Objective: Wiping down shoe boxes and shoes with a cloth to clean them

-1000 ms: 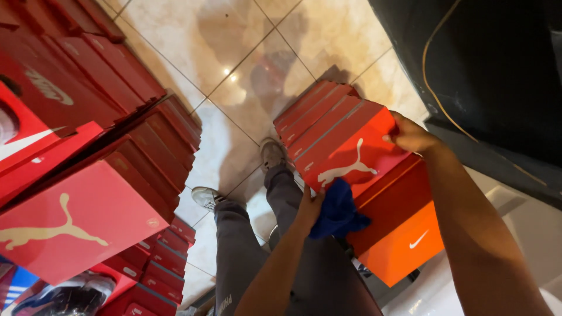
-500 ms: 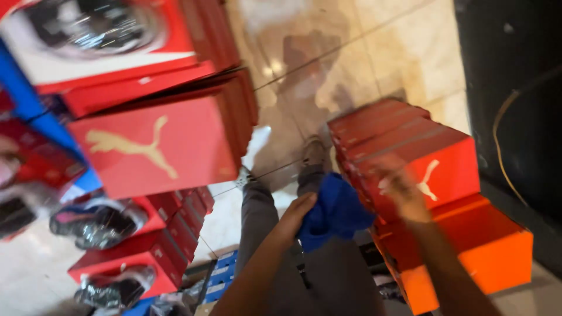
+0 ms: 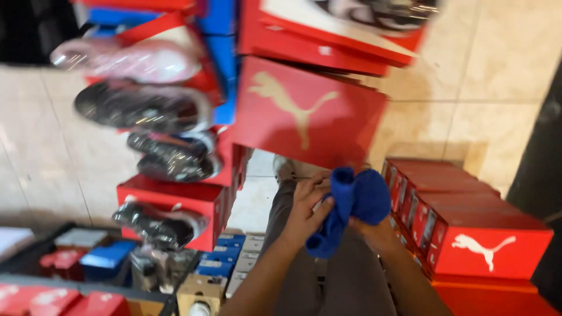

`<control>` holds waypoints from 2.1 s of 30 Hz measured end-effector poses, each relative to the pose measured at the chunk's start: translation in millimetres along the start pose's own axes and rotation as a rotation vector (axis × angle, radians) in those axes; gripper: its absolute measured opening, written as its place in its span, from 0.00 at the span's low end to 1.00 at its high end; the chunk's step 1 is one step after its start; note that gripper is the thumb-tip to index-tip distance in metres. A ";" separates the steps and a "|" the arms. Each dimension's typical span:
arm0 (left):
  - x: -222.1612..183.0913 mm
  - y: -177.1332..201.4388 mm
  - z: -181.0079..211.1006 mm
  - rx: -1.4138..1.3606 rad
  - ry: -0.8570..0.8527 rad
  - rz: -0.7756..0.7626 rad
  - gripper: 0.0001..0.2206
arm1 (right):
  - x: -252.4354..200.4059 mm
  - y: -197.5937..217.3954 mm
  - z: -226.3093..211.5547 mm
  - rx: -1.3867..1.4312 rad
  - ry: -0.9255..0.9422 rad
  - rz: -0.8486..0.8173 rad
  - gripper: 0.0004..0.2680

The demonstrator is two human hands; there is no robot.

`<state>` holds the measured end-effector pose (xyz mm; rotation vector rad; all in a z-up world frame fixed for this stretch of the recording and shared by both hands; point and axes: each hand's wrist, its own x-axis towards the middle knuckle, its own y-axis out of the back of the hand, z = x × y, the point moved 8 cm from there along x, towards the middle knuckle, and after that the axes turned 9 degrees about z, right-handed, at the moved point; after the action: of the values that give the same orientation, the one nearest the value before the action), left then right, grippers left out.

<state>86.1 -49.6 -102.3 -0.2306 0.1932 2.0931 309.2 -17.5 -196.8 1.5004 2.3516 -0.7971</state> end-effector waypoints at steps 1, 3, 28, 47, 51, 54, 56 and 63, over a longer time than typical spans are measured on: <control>-6.5 18.5 -19.0 0.001 0.001 0.006 0.12 | 2.5 7.7 25.7 0.007 -0.200 0.215 0.30; -20.9 51.5 -45.3 -0.013 0.008 0.042 0.12 | 5.8 -1.1 47.8 -0.023 -0.406 0.416 0.24; -112.2 112.5 -79.0 -0.196 0.349 0.988 0.19 | 15.8 -160.5 39.7 -0.262 -0.597 0.025 0.23; -63.1 258.2 21.1 -0.091 0.110 0.844 0.10 | 89.2 -139.3 -186.2 -0.349 -0.336 0.107 0.27; -5.5 372.9 39.2 -0.046 0.235 0.980 0.17 | 99.2 -222.4 -150.0 -0.403 -0.248 0.158 0.32; 58.2 431.6 25.0 0.025 0.338 0.989 0.27 | 113.5 -285.7 -127.8 -0.309 -0.200 0.233 0.28; 110.7 473.2 -34.9 -0.020 0.316 1.000 0.33 | 141.9 -313.0 -98.9 -0.184 -0.186 0.281 0.27; 131.7 470.2 -12.9 0.159 0.264 0.879 0.16 | 175.2 -337.8 -9.5 0.205 -0.511 0.448 0.23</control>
<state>-383.9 -180.4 -126.0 -0.3707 0.7216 2.8887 -68.9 11.6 -165.2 1.5800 1.5348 -1.1520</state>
